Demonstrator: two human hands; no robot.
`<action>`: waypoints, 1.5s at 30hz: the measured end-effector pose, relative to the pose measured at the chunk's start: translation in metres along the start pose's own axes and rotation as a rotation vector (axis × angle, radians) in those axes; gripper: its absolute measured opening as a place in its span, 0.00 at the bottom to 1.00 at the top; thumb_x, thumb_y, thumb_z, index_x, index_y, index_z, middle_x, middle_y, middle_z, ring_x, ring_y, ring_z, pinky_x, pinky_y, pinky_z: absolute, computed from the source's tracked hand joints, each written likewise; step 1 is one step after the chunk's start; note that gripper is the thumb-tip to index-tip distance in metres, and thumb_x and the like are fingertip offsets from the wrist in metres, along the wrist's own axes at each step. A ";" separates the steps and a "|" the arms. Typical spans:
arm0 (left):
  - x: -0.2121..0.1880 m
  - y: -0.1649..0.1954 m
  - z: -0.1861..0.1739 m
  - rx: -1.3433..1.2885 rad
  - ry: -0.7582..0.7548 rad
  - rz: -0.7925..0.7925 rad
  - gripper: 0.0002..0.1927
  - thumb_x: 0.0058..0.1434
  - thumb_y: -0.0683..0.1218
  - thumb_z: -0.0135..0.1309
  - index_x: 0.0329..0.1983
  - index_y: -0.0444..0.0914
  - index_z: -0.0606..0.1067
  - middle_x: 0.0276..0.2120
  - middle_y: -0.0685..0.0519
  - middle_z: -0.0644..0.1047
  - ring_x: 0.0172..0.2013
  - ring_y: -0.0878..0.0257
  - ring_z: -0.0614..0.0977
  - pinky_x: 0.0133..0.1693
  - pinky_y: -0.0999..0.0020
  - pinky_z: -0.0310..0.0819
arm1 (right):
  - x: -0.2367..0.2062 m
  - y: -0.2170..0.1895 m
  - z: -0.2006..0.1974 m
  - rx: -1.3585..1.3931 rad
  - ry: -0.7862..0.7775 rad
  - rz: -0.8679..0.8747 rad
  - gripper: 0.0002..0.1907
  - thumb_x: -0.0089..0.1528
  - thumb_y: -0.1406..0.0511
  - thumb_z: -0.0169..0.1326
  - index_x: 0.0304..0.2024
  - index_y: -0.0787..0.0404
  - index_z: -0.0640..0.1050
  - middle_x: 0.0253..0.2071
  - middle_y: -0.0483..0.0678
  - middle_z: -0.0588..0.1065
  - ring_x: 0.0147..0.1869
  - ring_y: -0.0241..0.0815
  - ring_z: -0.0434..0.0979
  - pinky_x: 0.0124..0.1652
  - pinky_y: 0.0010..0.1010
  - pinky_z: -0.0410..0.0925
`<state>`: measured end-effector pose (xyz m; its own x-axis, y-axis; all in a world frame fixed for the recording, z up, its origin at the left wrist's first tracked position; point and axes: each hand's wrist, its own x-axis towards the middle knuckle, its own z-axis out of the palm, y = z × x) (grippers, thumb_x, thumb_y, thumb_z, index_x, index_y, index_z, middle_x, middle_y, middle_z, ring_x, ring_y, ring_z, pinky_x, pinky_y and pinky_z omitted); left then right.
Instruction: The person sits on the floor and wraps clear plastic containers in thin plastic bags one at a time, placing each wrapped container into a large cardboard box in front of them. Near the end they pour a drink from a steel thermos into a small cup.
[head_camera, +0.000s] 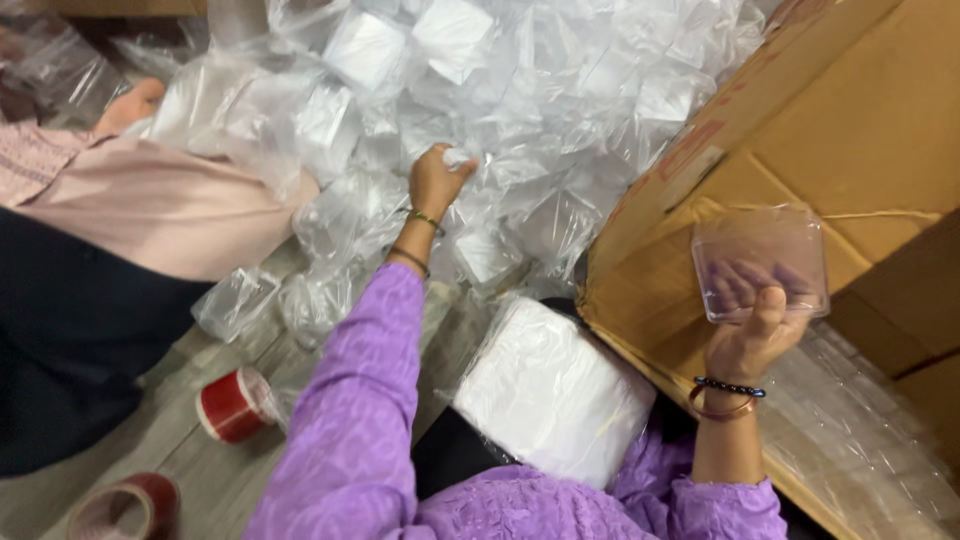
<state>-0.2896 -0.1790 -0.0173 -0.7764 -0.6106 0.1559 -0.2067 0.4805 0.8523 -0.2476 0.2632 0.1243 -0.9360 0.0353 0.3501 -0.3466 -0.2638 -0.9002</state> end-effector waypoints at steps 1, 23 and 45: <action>0.009 -0.001 0.012 0.015 -0.018 0.044 0.30 0.47 0.55 0.73 0.47 0.36 0.77 0.36 0.41 0.81 0.36 0.48 0.84 0.38 0.57 0.77 | 0.002 0.001 0.001 0.026 0.019 0.046 0.37 0.66 0.48 0.65 0.64 0.62 0.62 0.53 0.59 0.75 0.56 0.56 0.81 0.57 0.45 0.76; 0.003 -0.065 -0.045 0.125 0.380 0.085 0.14 0.58 0.42 0.65 0.48 0.34 0.80 0.38 0.45 0.82 0.37 0.52 0.85 0.40 0.60 0.78 | 0.004 0.018 -0.012 0.163 0.008 0.110 0.36 0.70 0.50 0.64 0.63 0.63 0.59 0.51 0.61 0.74 0.51 0.50 0.79 0.53 0.39 0.76; 0.022 -0.020 -0.048 0.210 0.134 0.320 0.19 0.53 0.47 0.68 0.46 0.35 0.80 0.46 0.41 0.79 0.45 0.44 0.81 0.47 0.55 0.75 | 0.005 0.017 -0.009 0.178 0.006 0.122 0.37 0.68 0.49 0.64 0.64 0.64 0.60 0.51 0.60 0.74 0.52 0.52 0.80 0.52 0.38 0.76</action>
<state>-0.2737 -0.2319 -0.0073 -0.7397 -0.4790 0.4727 -0.0950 0.7697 0.6313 -0.2586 0.2679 0.1080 -0.9709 -0.0019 0.2396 -0.2152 -0.4328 -0.8754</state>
